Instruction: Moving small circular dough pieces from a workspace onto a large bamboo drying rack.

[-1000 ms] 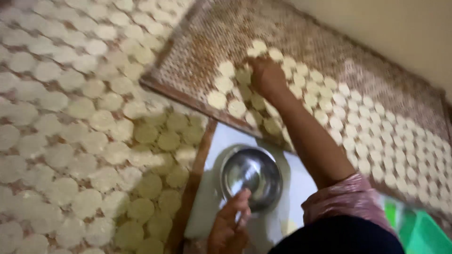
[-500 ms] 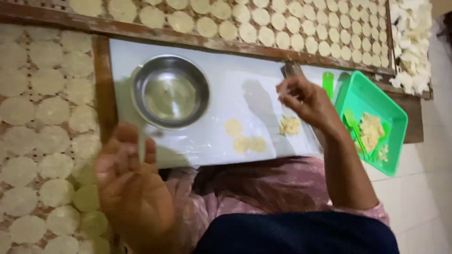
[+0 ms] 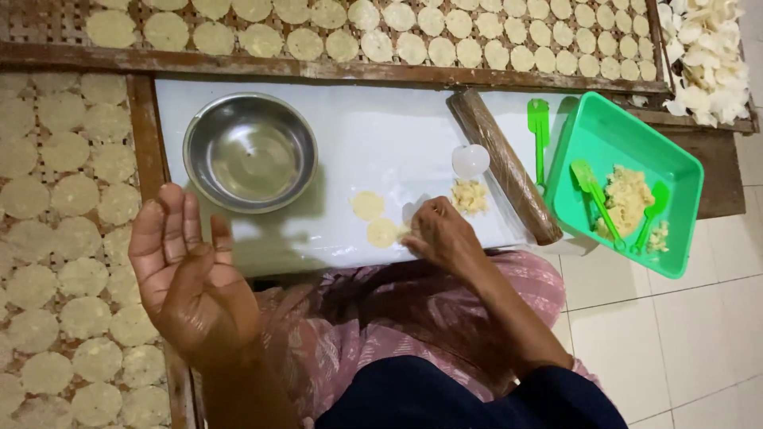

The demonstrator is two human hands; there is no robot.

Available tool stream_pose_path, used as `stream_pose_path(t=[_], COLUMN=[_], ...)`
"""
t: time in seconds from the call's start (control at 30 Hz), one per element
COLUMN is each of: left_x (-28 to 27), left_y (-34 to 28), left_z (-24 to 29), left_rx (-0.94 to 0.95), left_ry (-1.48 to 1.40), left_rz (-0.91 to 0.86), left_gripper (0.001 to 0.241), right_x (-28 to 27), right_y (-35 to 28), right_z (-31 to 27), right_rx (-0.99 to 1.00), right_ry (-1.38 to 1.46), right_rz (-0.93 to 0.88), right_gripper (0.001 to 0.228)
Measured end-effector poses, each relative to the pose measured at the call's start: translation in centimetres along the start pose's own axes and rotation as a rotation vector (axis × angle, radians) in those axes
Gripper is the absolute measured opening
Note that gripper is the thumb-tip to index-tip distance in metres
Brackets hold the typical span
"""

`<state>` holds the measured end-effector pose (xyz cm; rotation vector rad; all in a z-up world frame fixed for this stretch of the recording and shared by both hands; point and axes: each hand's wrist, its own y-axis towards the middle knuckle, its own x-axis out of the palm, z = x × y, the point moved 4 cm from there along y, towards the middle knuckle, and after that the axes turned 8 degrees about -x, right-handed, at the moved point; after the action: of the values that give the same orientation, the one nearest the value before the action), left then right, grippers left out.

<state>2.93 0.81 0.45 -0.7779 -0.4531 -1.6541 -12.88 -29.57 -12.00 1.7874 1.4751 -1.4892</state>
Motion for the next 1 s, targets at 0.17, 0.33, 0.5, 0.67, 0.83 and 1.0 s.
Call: stream_pose_path(t=[0.17, 0.33, 0.5, 0.67, 0.83, 1.0], left_x=[-0.6, 0.1, -0.3, -0.5, -0.3, -0.9], left_y=[0.4, 0.1, 0.1, 0.3, 0.2, 0.4], left_z=[-0.5, -0.2, -0.1, -0.1, 0.0, -0.2], left_rx=[0.004, -0.002, -0.001, -0.019, 0.026, 0.007], left_ry=[0.01, 0.009, 0.014, -0.003, 0.026, -0.006], left_rz=[-0.007, 0.003, -0.007, 0.005, -0.067, -0.058], left_gripper=[0.055, 0.054, 0.055, 0.055, 0.054, 0.053], right_x=[-0.2, -0.5, -0.3, -1.7, -0.5, -1.7], right_y=[-1.0, -1.2, -1.8, -1.8, -1.5, -2.4], right_z=[-1.8, -3.0, -2.0, -2.3, -1.7, -3.3], right_rx=[-0.161, -0.2, -0.323, -0.189, -0.316, -0.326], right_ry=[-0.026, -0.08, -0.016, 0.222, 0.21, 0.14], right_rz=[0.187, 0.189, 0.297, 0.262, 0.232, 0.209], right_gripper=[0.034, 0.03, 0.035, 0.025, 0.016, 0.017])
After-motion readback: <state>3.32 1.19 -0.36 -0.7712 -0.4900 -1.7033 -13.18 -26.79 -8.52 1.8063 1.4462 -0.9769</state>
